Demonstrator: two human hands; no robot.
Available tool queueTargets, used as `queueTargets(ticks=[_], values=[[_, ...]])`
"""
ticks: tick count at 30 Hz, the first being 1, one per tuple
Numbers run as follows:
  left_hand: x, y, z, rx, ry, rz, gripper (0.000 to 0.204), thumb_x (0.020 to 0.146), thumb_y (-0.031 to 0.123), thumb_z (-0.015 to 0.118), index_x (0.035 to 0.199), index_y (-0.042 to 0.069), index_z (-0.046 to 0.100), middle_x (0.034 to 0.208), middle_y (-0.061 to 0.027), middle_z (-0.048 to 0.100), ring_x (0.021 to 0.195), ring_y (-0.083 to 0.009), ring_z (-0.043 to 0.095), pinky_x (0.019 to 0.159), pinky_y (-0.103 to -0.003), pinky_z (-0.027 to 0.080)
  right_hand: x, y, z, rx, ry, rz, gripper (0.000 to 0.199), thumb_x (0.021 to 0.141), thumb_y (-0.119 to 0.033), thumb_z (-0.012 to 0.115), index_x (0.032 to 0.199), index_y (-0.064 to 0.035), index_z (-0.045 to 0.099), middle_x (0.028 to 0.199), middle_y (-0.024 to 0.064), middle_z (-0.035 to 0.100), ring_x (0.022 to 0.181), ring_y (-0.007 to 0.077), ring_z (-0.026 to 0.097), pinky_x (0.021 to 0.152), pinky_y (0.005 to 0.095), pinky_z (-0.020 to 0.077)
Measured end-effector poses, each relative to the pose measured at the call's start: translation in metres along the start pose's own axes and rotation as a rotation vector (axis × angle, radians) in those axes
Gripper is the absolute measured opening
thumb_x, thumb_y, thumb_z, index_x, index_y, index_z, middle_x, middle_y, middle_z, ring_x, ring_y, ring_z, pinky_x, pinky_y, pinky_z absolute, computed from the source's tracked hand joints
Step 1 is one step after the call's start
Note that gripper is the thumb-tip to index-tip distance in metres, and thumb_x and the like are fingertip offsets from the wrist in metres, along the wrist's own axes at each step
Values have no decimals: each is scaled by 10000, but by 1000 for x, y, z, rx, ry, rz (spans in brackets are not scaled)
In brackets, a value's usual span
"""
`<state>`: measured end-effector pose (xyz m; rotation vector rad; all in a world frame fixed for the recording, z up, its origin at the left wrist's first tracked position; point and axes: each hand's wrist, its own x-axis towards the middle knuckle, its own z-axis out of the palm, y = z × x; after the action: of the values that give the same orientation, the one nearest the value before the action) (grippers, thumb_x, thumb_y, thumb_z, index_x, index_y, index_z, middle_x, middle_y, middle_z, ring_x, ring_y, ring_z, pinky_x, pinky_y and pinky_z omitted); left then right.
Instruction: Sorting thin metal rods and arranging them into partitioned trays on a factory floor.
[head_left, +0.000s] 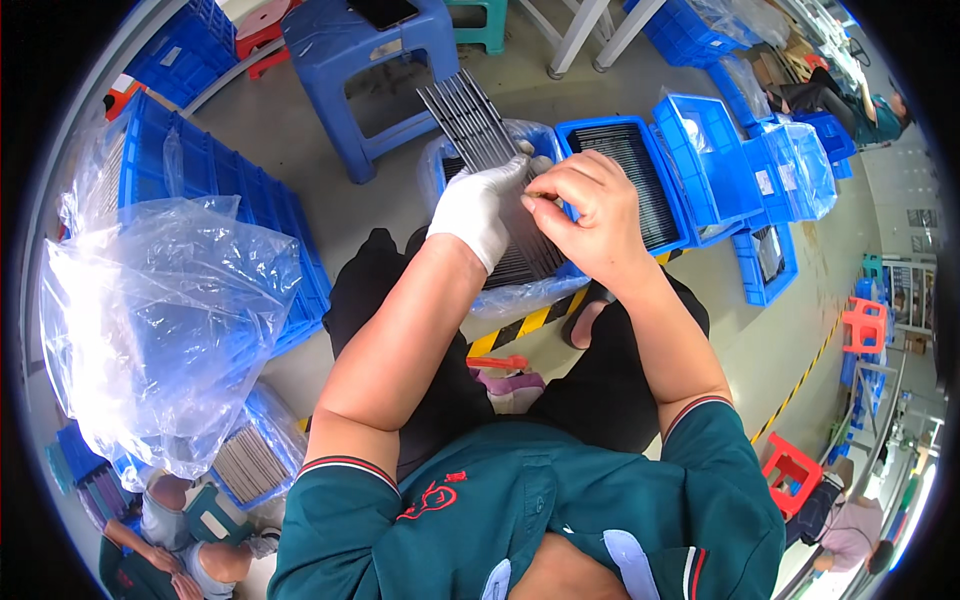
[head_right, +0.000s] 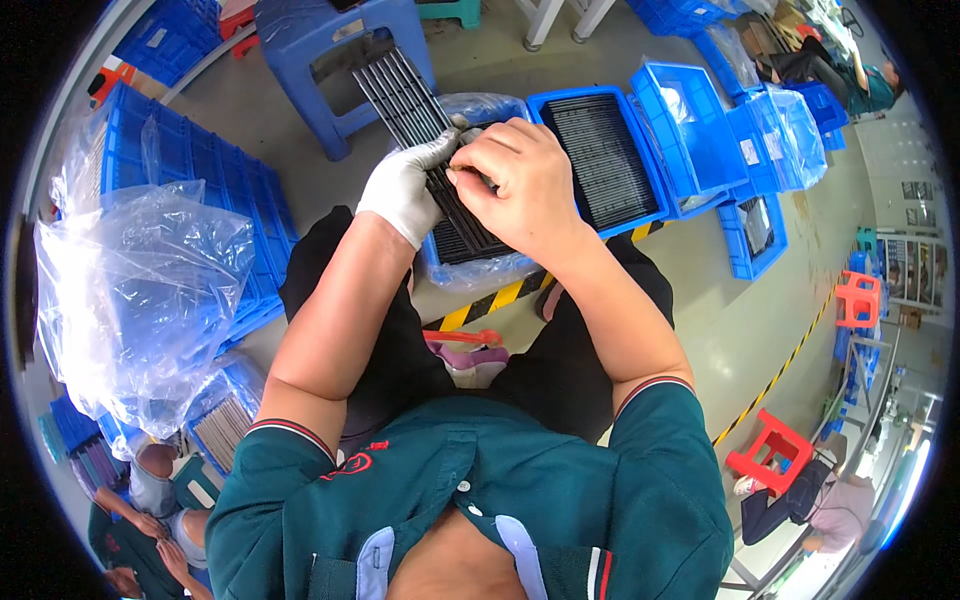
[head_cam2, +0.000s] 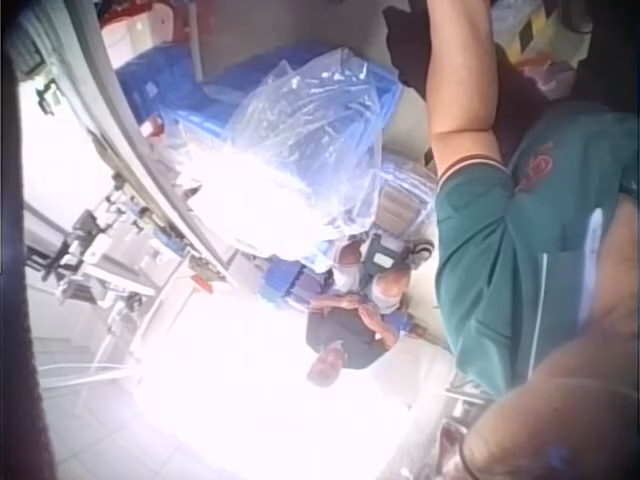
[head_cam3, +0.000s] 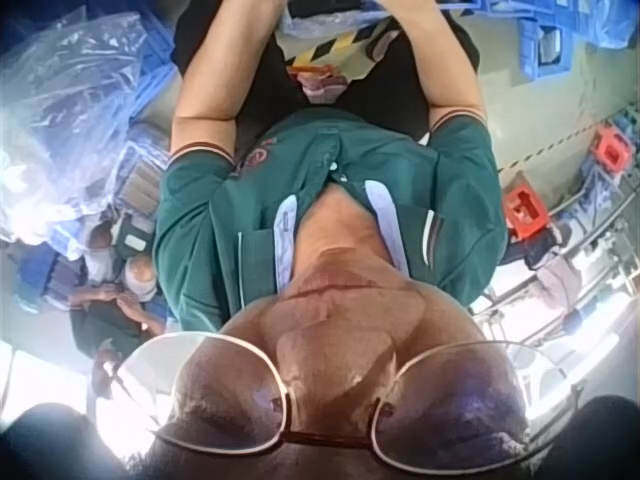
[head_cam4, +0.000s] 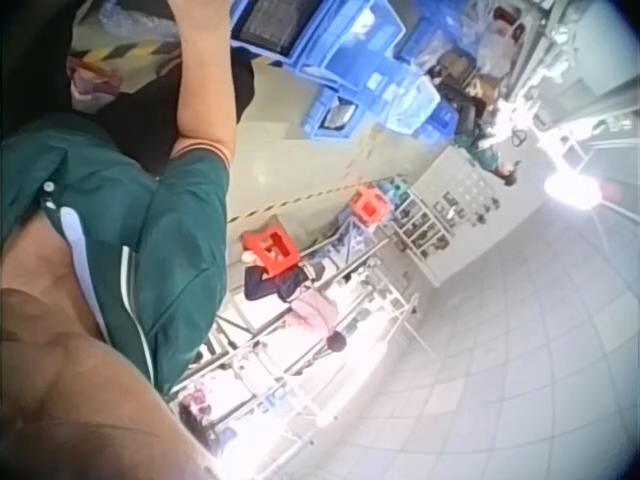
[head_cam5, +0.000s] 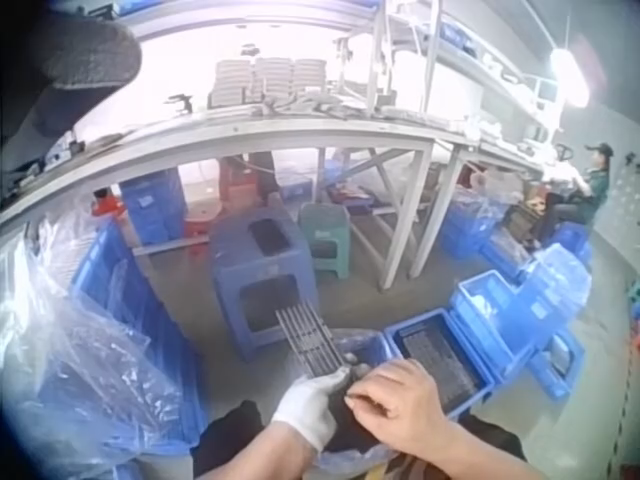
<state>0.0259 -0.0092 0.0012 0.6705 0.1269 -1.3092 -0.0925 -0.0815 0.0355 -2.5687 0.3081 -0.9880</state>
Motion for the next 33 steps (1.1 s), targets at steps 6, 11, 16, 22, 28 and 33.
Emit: queueTargets(ticks=[6, 11, 16, 22, 28, 33], values=[[3, -2, -6, 3, -21, 12, 120, 926, 63, 550, 1035, 22, 578, 946, -127, 624, 824, -246, 615, 738, -351, 506, 0, -1, 2, -8, 9, -19, 105, 636, -74, 719, 713, -88, 649, 706, 28, 611, 680, 228, 574, 644, 346, 452], [10, -5, -15, 51, -27, 73, 133, 915, 58, 567, 1041, 17, 585, 952, -133, 639, 824, -245, 632, 743, -344, 514, 3, -9, 4, -117, 7, -106, 99, 635, -87, 711, 716, -92, 654, 715, 26, 616, 698, 228, 577, 649, 352, 456], [5, -4, -9, 19, -28, 55, 152, 915, 40, 562, 1039, -4, 637, 967, -100, 653, 875, -209, 625, 805, -327, 521, -2, 5, 10, -1, -47, 10, 101, 632, -72, 705, 719, -91, 657, 725, 38, 629, 695, 239, 584, 639, 352, 462], [2, -1, -3, -28, -28, -5, 127, 937, 77, 550, 1037, 7, 583, 930, -124, 621, 830, -240, 615, 751, -343, 505, -1, -4, -1, 54, -21, 53, 118, 663, -14, 731, 751, -58, 666, 742, 44, 636, 703, 208, 588, 644, 313, 460], [-1, 1, -1, -13, 13, -24, 127, 941, 85, 548, 1040, 12, 580, 939, -129, 620, 836, -254, 613, 759, -362, 505, 0, -8, -1, 148, 12, 105, 107, 687, -14, 737, 760, -53, 671, 731, 38, 630, 695, 188, 576, 631, 292, 452], [-1, 1, -2, 41, 3, -7, 160, 927, 78, 550, 1045, 16, 639, 951, -88, 644, 859, -203, 615, 768, -324, 519, 0, -4, 4, 113, 10, 79, 101, 667, -35, 725, 736, -63, 657, 710, 38, 619, 677, 213, 574, 622, 321, 451]])
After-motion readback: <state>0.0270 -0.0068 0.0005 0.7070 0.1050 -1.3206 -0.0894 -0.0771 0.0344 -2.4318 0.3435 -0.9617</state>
